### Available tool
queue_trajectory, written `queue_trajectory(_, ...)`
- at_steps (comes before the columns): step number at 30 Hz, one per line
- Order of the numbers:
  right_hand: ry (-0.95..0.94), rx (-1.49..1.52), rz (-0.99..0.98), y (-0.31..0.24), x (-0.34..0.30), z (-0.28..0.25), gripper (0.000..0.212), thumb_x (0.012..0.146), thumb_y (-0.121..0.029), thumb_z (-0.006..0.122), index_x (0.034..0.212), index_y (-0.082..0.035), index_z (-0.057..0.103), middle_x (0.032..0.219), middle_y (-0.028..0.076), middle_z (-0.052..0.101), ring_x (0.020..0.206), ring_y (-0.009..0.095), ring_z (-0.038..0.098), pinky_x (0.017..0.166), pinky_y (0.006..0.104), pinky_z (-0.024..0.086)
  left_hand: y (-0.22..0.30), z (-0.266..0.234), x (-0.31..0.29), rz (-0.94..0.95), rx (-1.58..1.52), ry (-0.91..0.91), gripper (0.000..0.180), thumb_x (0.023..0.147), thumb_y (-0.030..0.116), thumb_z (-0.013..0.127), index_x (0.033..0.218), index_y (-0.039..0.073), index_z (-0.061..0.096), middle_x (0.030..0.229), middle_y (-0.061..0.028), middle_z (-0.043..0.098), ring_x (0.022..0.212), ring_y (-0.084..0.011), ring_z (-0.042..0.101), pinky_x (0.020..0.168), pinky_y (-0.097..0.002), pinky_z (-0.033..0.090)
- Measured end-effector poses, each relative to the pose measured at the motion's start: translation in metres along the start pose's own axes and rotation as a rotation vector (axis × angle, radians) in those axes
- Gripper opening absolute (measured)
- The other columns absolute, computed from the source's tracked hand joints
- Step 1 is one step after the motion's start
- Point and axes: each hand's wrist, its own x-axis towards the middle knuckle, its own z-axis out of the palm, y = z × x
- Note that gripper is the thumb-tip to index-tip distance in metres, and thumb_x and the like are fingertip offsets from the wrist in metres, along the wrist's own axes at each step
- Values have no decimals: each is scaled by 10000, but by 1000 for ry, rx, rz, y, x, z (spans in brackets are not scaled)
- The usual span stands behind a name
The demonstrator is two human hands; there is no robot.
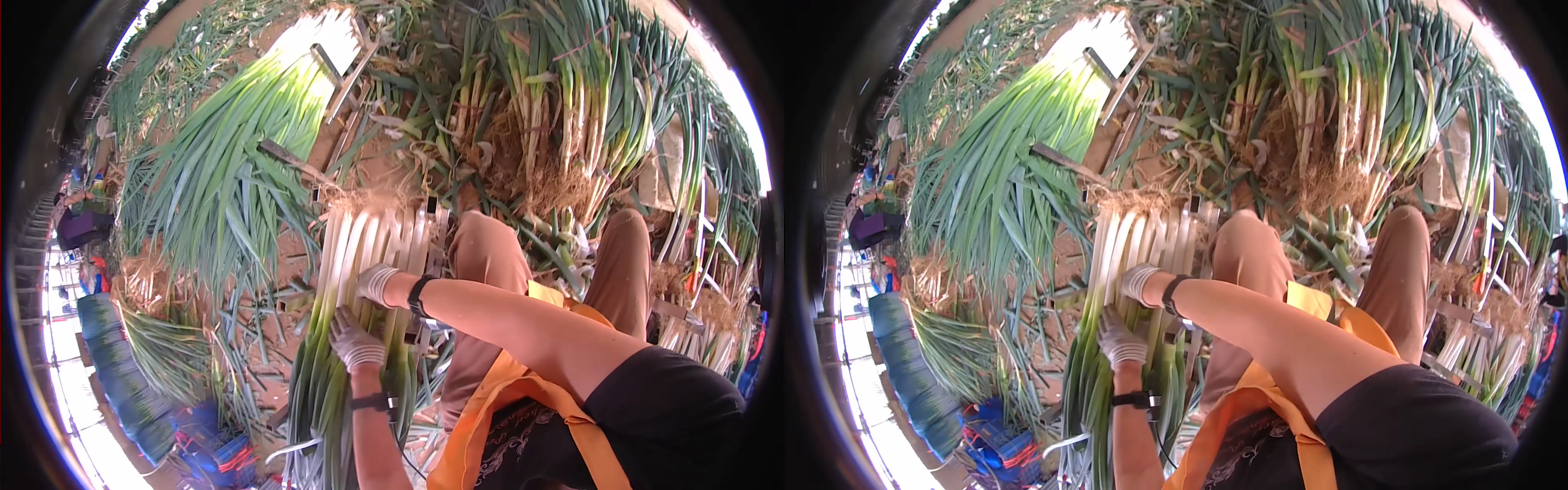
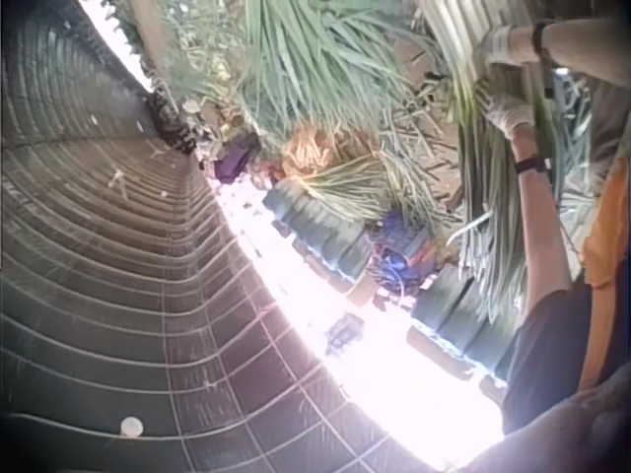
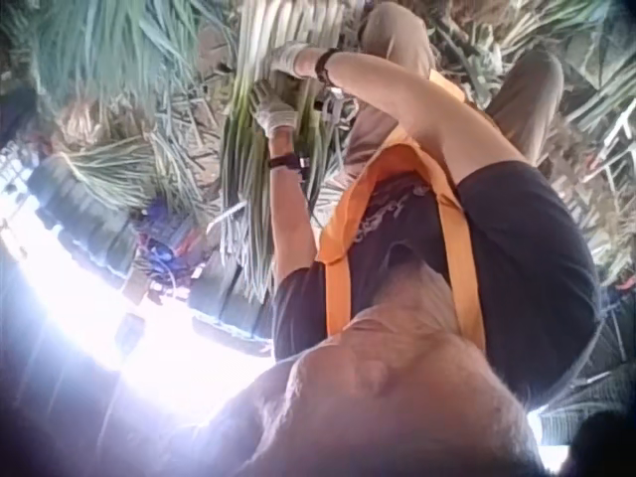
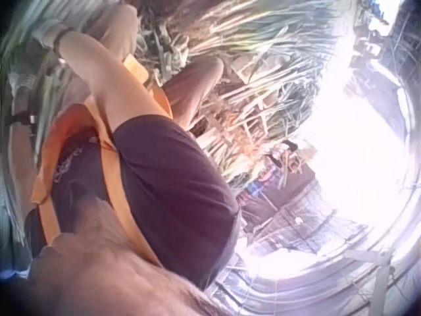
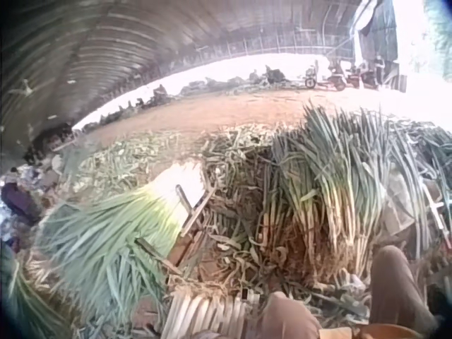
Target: The recorder is cleaning and trimming large leeks or green onions by hand and using a fixed blade tool.
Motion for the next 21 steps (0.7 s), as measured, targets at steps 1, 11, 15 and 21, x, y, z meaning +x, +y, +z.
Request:
queue_trajectory(1,-14,34,146,5,-1,-6,216,712,-64,660,925,-34,659,972,130,644,878,296,627,701,367,528,10,6,5,6,89,3,786,761,491,566,1318,0,310,1338,-181,348,1171,-344,388,988,-452,296)
queue_trajectory(11,93,97,754,63,-39,-34,218,732,-56,636,948,-48,668,959,113,656,877,279,637,647,394,525,16,-8,23,-120,-63,-61,772,712,494,589,1316,74,353,1354,-117,345,1175,-320,380,893,-485,341)
queue_trajectory(15,215,768,863,79,-28,-36,103,728,-64,653,826,-44,627,828,112,629,728,250,608,572,367,518,10,3,22,-77,-65,-30,742,721,487,579,1309,88,366,1347,-108,341,1151,-336,384,876,-492,347)
queue_trajectory(21,765,2005,666,60,-57,-114,208,801,-148,630,634,-68,536,551,43,531,427,156,479,465,333,471,7,7,18,-83,-60,9,713,727,461,587,1291,79,378,1315,-104,350,1115,-339,399,849,-487,366)
